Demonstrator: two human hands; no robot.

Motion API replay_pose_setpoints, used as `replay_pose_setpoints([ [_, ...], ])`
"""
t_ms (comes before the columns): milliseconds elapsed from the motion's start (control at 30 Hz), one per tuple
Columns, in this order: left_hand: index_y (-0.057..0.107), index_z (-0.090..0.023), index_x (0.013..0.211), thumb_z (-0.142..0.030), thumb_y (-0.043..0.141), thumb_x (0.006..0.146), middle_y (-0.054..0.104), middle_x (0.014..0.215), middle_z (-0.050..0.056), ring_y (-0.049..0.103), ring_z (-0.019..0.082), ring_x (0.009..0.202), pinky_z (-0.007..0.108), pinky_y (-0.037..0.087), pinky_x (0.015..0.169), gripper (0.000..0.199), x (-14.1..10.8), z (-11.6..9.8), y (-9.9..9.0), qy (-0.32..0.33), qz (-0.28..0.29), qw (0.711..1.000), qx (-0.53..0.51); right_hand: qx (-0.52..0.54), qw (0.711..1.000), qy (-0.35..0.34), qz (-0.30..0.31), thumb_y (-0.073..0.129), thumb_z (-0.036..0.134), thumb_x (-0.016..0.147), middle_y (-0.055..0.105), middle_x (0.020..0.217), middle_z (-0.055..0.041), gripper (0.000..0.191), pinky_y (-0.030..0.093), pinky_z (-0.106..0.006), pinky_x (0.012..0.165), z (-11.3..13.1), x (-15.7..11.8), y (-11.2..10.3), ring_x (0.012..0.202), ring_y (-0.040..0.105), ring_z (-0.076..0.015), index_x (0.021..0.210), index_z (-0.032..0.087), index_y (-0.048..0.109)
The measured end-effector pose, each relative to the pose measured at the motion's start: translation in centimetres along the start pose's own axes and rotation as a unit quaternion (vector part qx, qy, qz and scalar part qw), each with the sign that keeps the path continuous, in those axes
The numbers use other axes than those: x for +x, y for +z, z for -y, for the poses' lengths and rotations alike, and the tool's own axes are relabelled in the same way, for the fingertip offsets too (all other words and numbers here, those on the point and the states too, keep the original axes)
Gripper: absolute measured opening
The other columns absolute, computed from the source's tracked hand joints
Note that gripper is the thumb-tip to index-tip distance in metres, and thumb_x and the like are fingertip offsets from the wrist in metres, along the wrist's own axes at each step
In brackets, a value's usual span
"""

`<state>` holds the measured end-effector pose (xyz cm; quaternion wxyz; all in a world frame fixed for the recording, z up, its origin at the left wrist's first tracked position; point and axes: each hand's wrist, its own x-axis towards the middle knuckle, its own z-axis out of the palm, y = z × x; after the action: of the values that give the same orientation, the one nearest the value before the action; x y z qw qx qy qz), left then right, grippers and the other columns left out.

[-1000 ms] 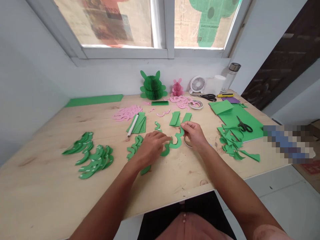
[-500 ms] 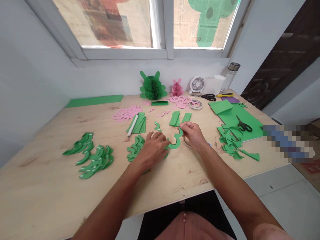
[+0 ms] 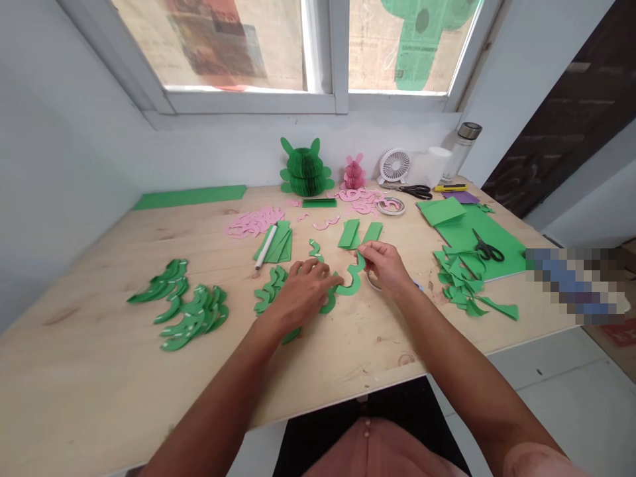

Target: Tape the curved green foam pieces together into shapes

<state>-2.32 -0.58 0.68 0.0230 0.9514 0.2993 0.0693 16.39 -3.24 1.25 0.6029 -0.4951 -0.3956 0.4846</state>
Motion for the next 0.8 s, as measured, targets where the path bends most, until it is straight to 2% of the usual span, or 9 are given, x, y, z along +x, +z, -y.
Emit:
replay_pose_setpoints([
  [133,0.060,-0.029,0.106,-0.008,0.048,0.074,0.058,0.105,0.007,0.041,0.028,0.112,0.044,0.029,0.091,0.040,-0.1,-0.1,0.2,-0.017,-0.004,1.000,0.002,0.001,1.000,0.000,-0.002,0.063,0.034,0.064,0.048,0.046,0.0039,0.019,0.028,-0.023,0.046,0.1,-0.1,0.1,0.044,0.037,-0.0078,0.055,0.018,0.057],
  [333,0.063,-0.026,0.099,-0.013,0.050,0.074,0.059,0.101,0.008,0.043,0.030,0.111,0.046,0.030,0.090,0.031,-0.2,-0.2,-0.9,-0.049,0.021,0.999,-0.002,-0.004,1.000,0.003,0.003,0.063,0.033,0.065,0.048,0.046,0.0037,0.020,0.028,-0.023,0.046,0.1,-0.1,0.0,0.045,0.038,-0.0076,0.054,0.018,0.057],
  [500,0.064,-0.025,0.094,-0.015,0.048,0.076,0.062,0.096,0.008,0.045,0.030,0.107,0.047,0.031,0.088,0.025,-0.7,0.5,-1.3,-0.056,0.021,0.998,0.000,-0.022,1.000,0.010,0.019,0.063,0.034,0.066,0.047,0.046,0.0038,0.020,0.029,-0.023,0.046,0.0,0.0,-0.1,0.045,0.038,-0.0078,0.054,0.018,0.058],
  [633,0.063,-0.026,0.100,-0.013,0.048,0.075,0.062,0.103,0.008,0.045,0.030,0.110,0.047,0.031,0.089,0.031,-0.8,0.9,-1.5,-0.061,0.024,0.998,-0.002,-0.065,0.997,0.006,0.048,0.061,0.035,0.068,0.049,0.047,0.0031,0.021,0.029,-0.023,0.046,0.0,-0.1,-0.1,0.045,0.038,-0.0079,0.056,0.017,0.059],
  [800,0.062,-0.023,0.105,-0.014,0.047,0.079,0.063,0.108,0.008,0.047,0.030,0.110,0.045,0.034,0.089,0.032,-0.5,0.8,-1.7,-0.064,-0.011,0.998,-0.024,-0.151,0.985,0.019,0.075,0.057,0.034,0.071,0.046,0.048,0.0045,0.022,0.027,-0.022,0.047,-0.2,-0.4,0.1,0.046,0.037,-0.0075,0.057,0.017,0.057],
])
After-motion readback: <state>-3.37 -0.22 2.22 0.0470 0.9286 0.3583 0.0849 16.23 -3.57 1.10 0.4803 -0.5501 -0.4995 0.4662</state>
